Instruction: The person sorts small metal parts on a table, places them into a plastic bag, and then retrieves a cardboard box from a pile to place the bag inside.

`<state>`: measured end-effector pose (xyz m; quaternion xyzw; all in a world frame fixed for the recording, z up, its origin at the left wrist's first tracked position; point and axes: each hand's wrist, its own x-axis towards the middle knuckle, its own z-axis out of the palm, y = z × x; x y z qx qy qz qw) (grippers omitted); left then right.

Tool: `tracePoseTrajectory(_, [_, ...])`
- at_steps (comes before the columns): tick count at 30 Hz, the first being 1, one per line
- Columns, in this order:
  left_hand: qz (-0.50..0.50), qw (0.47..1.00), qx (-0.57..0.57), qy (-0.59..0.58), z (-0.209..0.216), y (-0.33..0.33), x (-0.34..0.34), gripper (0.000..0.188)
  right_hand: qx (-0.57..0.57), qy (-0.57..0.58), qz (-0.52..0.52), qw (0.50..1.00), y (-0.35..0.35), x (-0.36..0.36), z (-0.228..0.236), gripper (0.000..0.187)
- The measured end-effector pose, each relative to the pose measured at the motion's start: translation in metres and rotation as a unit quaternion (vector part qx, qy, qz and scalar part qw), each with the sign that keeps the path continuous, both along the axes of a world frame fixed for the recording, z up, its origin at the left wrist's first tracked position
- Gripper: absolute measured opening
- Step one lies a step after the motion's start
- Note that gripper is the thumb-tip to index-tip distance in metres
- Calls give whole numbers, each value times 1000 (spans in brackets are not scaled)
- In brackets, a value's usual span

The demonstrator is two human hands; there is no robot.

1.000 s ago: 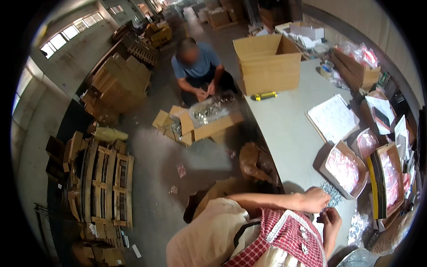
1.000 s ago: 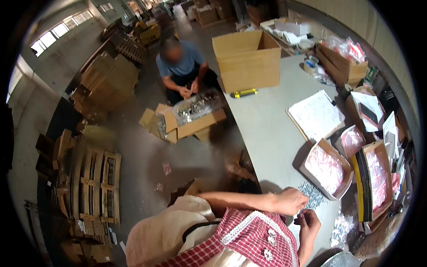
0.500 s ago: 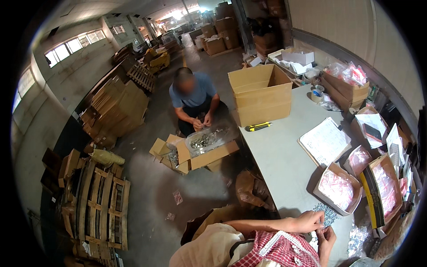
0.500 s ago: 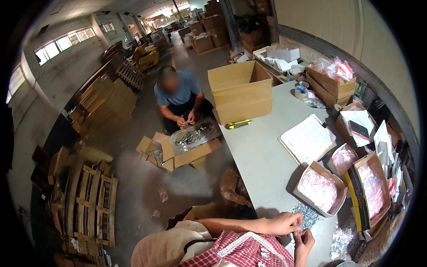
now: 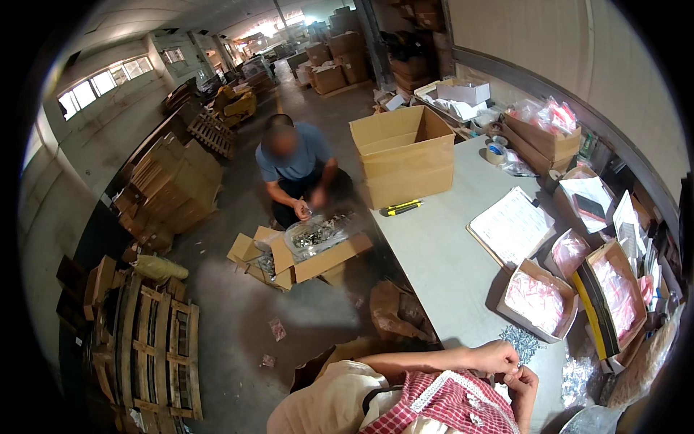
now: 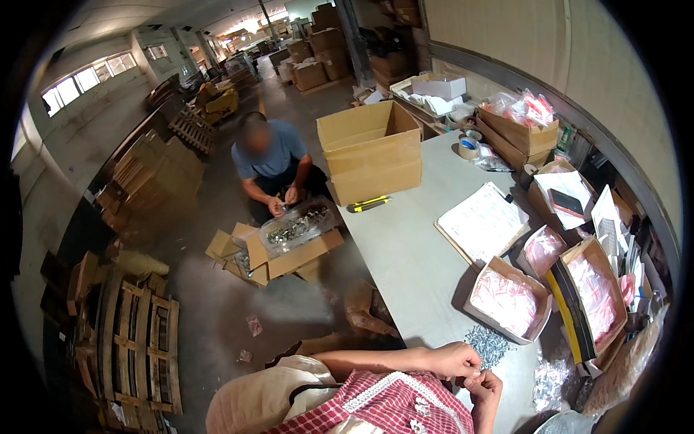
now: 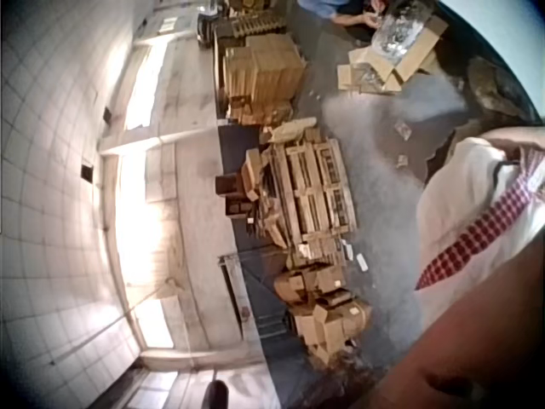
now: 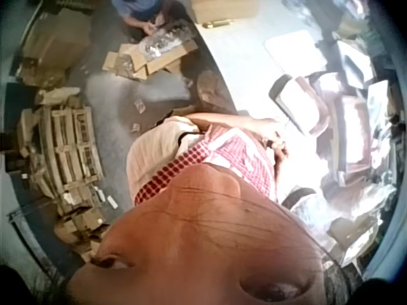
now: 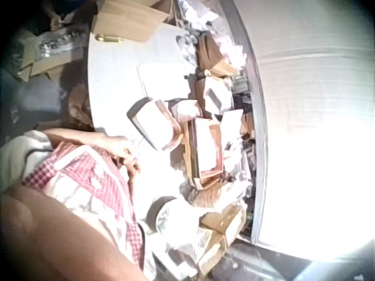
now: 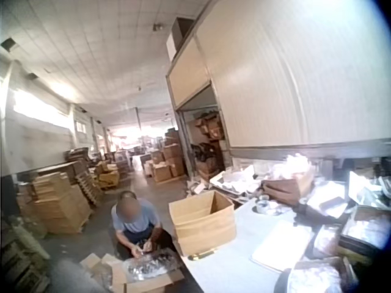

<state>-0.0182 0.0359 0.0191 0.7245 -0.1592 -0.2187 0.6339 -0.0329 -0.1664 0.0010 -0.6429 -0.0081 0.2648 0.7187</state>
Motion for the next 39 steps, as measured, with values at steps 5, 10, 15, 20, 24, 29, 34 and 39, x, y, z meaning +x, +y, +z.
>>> tracePoseTrajectory(5, [25, 998, -15, 51, 0, 2, -5, 22, -4, -14, -4, 1000, 5, 0, 2, 18])
tracePoseTrajectory(10, [20, 999, 24, 18, -3, -2, -3, 23, -22, -46, -32, 998, 14, 0, -7, 17])
tracePoseTrajectory(15, [45, 999, 2, 13, -11, -3, -2, 20, -90, -71, 3, 993, 7, 1, 0, 19])
tracePoseTrajectory(20, [103, 994, -7, 29, -12, -4, 0, 17, -159, -190, -47, 968, 10, -2, 12, 17])
tracePoseTrajectory(24, [138, 988, 25, -71, -12, -6, -1, 15, -172, -278, -34, 945, 15, -6, 14, 21])
tracePoseTrajectory(29, [169, 984, -19, -61, -4, -4, -9, 17, -102, -218, -89, 966, 29, -14, 14, 18])
tracePoseTrajectory(34, [173, 980, -93, -10, -5, -8, -9, 14, -43, -158, -154, 974, 28, -17, 22, 10])
tracePoseTrajectory(39, [137, 986, -82, 43, -10, -11, 5, 14, -129, -175, -169, 961, 19, -3, 16, 12])
